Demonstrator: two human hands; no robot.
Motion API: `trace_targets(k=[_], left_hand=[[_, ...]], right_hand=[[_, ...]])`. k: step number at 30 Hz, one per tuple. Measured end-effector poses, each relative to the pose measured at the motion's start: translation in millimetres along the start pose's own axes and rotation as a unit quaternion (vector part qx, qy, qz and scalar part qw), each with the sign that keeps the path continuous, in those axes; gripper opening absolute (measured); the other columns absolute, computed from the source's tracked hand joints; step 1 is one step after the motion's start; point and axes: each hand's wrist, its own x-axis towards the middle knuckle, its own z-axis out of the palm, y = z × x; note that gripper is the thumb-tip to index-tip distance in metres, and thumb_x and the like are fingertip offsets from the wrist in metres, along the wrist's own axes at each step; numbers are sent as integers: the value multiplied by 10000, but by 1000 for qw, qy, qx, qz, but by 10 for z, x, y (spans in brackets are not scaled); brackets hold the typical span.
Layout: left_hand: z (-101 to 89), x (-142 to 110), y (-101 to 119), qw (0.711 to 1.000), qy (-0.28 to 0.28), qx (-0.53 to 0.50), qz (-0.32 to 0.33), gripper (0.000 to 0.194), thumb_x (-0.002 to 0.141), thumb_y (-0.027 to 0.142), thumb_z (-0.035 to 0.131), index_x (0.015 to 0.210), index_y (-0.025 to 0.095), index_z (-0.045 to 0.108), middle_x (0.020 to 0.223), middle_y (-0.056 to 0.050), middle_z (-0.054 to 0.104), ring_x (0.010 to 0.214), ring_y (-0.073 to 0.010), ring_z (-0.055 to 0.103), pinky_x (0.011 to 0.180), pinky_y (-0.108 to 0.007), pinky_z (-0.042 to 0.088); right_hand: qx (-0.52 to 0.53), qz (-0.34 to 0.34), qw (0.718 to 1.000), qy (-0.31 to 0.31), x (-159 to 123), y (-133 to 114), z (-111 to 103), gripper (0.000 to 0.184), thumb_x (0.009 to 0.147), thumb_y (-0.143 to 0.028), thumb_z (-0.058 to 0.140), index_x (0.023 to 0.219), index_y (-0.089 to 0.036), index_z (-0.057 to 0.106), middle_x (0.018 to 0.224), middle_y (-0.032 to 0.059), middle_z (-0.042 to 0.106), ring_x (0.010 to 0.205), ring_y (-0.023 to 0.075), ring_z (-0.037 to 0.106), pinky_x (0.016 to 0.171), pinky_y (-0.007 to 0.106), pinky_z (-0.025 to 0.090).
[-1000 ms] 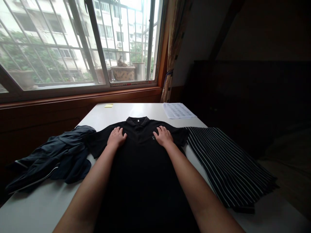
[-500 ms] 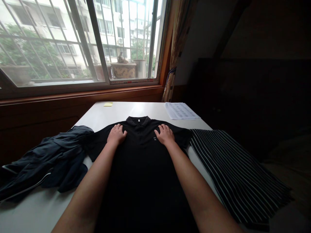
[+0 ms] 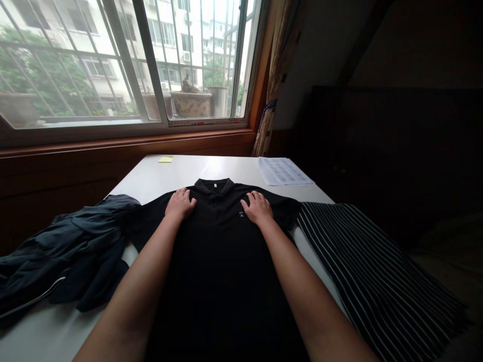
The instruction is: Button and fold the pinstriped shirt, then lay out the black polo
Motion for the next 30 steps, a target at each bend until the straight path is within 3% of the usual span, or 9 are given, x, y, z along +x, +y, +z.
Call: trace_targets(k=[30], left_hand=[[73, 417, -49, 999, -11, 29, 8, 668, 990, 486, 263, 1501, 72, 379, 1596, -146, 323, 1491, -275, 261, 1220, -395, 212]], right_hand=[[-6, 7, 1000, 15, 279, 63, 79, 572, 998, -541, 323, 1429, -195, 471, 1532, 93, 414, 1408, 267, 318, 1146, 419, 265]])
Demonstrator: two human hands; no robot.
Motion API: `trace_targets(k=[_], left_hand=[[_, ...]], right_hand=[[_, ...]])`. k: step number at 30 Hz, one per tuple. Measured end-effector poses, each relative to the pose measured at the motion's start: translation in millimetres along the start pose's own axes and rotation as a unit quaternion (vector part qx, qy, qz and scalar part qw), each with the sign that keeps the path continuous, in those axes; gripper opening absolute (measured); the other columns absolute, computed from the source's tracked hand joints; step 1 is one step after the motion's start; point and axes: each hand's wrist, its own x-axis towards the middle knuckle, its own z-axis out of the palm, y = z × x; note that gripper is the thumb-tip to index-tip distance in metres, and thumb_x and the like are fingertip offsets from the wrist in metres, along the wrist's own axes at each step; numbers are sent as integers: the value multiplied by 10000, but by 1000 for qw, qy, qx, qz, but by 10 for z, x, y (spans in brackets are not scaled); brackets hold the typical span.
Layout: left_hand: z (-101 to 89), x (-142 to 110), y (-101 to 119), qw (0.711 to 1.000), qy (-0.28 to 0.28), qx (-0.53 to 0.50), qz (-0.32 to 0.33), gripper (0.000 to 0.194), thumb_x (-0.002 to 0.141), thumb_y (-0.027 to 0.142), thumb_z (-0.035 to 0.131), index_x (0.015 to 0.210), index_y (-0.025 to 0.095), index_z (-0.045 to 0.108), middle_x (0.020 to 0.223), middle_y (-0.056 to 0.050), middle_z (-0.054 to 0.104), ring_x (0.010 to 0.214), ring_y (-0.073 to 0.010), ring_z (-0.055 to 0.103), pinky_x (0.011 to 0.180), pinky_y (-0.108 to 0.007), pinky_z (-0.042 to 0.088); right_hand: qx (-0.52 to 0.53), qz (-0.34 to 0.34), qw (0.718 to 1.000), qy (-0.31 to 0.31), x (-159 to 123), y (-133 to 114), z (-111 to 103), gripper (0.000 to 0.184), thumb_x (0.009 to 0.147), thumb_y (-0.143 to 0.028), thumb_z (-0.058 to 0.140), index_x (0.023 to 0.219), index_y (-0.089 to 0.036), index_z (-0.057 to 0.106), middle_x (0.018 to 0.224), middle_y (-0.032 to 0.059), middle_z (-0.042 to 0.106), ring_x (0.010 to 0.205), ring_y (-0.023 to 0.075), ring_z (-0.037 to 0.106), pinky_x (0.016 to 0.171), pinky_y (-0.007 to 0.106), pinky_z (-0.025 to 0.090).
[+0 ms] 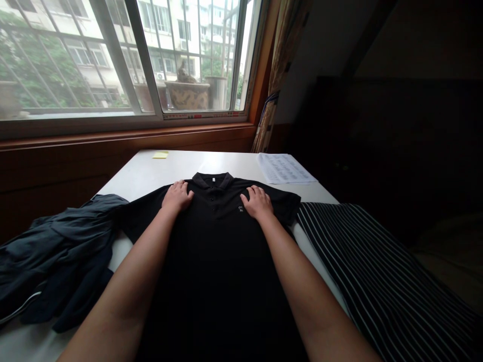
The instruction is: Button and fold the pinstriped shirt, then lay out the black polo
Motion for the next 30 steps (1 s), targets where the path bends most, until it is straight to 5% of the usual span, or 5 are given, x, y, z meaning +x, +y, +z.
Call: trace_targets(k=[30], left_hand=[[90, 349, -34, 1000, 8, -8, 13, 671, 981, 493, 275, 1498, 80, 391, 1602, -127, 318, 1500, -275, 232, 1220, -396, 200]], right_hand=[[-7, 13, 1000, -12, 245, 23, 65, 591, 995, -540, 313, 1455, -189, 434, 1568, 94, 371, 1427, 264, 286, 1159, 433, 237]])
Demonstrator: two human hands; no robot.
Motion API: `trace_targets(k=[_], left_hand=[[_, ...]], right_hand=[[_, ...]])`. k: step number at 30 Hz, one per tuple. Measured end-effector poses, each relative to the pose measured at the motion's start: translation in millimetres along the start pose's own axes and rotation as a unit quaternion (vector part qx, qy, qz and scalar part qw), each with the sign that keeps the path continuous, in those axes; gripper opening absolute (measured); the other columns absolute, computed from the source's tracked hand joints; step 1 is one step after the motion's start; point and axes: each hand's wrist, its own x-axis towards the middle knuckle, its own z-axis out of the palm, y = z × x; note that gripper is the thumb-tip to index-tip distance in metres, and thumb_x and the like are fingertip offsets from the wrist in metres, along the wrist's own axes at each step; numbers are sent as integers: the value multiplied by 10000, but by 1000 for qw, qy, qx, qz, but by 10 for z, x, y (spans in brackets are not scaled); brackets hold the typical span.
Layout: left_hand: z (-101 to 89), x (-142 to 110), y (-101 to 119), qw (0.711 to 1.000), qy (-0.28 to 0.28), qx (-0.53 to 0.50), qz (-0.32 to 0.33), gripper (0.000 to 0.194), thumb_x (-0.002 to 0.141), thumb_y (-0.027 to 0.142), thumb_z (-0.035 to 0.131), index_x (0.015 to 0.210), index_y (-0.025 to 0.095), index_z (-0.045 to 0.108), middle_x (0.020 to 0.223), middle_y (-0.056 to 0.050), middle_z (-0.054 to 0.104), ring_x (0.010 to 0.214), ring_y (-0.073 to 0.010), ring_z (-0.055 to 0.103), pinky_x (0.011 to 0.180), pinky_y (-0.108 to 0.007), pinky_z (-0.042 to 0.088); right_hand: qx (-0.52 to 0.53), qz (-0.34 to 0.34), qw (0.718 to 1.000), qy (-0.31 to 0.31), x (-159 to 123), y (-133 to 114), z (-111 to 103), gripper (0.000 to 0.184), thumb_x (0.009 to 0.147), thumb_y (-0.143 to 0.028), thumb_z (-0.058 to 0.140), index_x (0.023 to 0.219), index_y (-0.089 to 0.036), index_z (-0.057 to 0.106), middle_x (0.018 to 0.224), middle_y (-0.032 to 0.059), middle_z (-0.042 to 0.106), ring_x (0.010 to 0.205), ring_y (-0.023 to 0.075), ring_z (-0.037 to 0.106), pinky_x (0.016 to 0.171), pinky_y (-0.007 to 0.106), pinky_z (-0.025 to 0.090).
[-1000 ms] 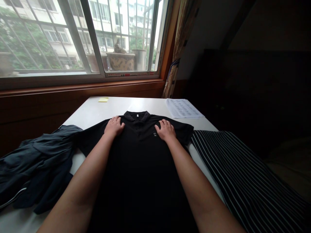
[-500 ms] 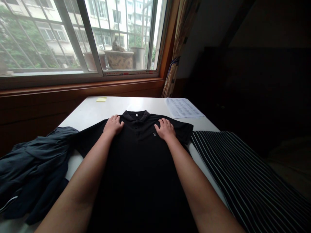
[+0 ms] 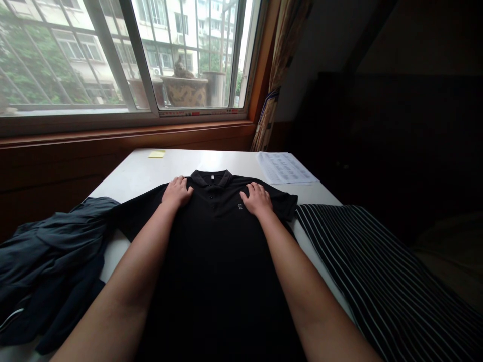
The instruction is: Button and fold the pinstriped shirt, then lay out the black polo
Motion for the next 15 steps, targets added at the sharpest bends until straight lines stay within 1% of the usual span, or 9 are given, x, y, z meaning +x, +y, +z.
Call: trace_targets(k=[6, 10, 13, 15], left_hand=[[-24, -55, 8, 1000, -18, -3, -5, 667, 993, 495, 235, 1527, 112, 344, 1612, -114, 299, 1506, -263, 220, 1220, -418, 189], [-74, -182, 17, 999, -33, -7, -1, 664, 1000, 516, 197, 1551, 159, 299, 1639, -86, 227, 1519, -248, 183, 1221, -446, 180], [-115, -297, 24, 999, -44, -9, 7, 673, 1001, 533, 187, 1560, 169, 277, 1648, -78, 188, 1528, -245, 141, 1224, -463, 160], [-141, -381, 30, 999, -50, -9, 18, 678, 1002, 540, 184, 1565, 170, 263, 1652, -74, 169, 1532, -243, 118, 1226, -466, 142]], right_hand=[[-5, -4, 1000, -8, -20, 1, -7, 599, 1002, -533, 302, 1474, -183, 419, 1577, 100, 355, 1437, 262, 278, 1165, 424, 229], [-9, -13, 1000, -20, -63, 20, -21, 606, 1009, -511, 290, 1500, -171, 396, 1587, 99, 349, 1442, 249, 287, 1170, 404, 228], [-15, -25, 999, -35, -105, 55, -24, 623, 1013, -507, 287, 1519, -154, 373, 1602, 97, 330, 1464, 224, 271, 1190, 376, 191], [-19, -30, 998, -42, -141, 79, -25, 633, 1016, -505, 280, 1530, -143, 353, 1616, 100, 299, 1481, 216, 245, 1200, 377, 165]])
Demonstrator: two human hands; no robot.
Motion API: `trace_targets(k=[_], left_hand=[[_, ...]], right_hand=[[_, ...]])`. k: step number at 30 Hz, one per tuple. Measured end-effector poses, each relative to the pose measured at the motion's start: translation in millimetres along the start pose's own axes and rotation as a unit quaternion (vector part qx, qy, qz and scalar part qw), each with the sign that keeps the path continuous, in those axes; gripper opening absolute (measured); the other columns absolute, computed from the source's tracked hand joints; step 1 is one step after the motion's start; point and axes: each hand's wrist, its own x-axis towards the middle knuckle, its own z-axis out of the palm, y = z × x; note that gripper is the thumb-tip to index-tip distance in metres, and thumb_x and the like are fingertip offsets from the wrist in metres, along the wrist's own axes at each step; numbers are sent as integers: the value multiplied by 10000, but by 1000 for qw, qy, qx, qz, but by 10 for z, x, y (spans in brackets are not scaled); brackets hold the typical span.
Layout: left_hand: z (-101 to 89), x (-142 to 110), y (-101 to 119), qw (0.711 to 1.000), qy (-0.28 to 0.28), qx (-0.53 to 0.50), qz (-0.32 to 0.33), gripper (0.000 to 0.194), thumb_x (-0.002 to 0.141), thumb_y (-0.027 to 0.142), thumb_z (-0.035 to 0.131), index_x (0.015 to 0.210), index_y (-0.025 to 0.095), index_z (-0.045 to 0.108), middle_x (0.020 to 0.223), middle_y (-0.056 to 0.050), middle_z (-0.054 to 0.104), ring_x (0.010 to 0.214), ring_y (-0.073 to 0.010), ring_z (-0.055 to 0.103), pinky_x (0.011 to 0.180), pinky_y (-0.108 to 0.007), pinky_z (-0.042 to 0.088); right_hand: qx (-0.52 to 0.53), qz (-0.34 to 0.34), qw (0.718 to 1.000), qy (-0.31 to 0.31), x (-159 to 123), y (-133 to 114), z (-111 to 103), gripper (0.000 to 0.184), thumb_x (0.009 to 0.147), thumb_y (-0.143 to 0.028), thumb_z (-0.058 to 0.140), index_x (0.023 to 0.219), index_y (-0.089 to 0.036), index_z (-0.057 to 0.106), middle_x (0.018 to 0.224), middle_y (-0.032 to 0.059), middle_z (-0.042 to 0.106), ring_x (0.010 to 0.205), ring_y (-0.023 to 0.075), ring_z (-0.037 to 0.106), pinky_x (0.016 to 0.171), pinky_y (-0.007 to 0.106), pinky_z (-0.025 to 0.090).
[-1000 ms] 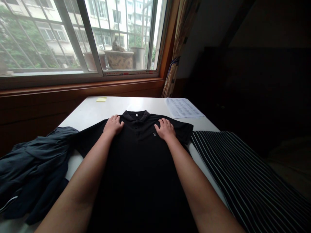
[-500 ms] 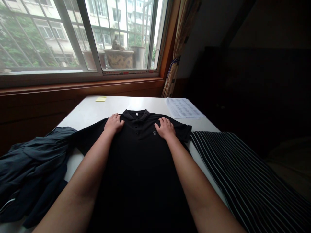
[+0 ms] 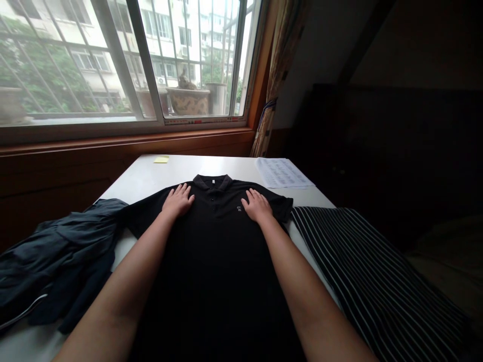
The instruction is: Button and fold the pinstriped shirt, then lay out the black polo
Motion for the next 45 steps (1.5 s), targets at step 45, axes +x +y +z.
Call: trace_targets(k=[45], left_hand=[[-398, -4443, 386, 953, 10, 9, 302, 679, 951, 518, 480, 1528, 463, 126, 1593, 43, 246, 1462, -289, 329, 1148, -554, 354]], right_hand=[[117, -236, 955, -136, -3904, 460, -895, 624, 965, -510, 494, 1520, -493, 209, 1626, -98, 139, 1516, 270, 163, 1234, 559, 173]])
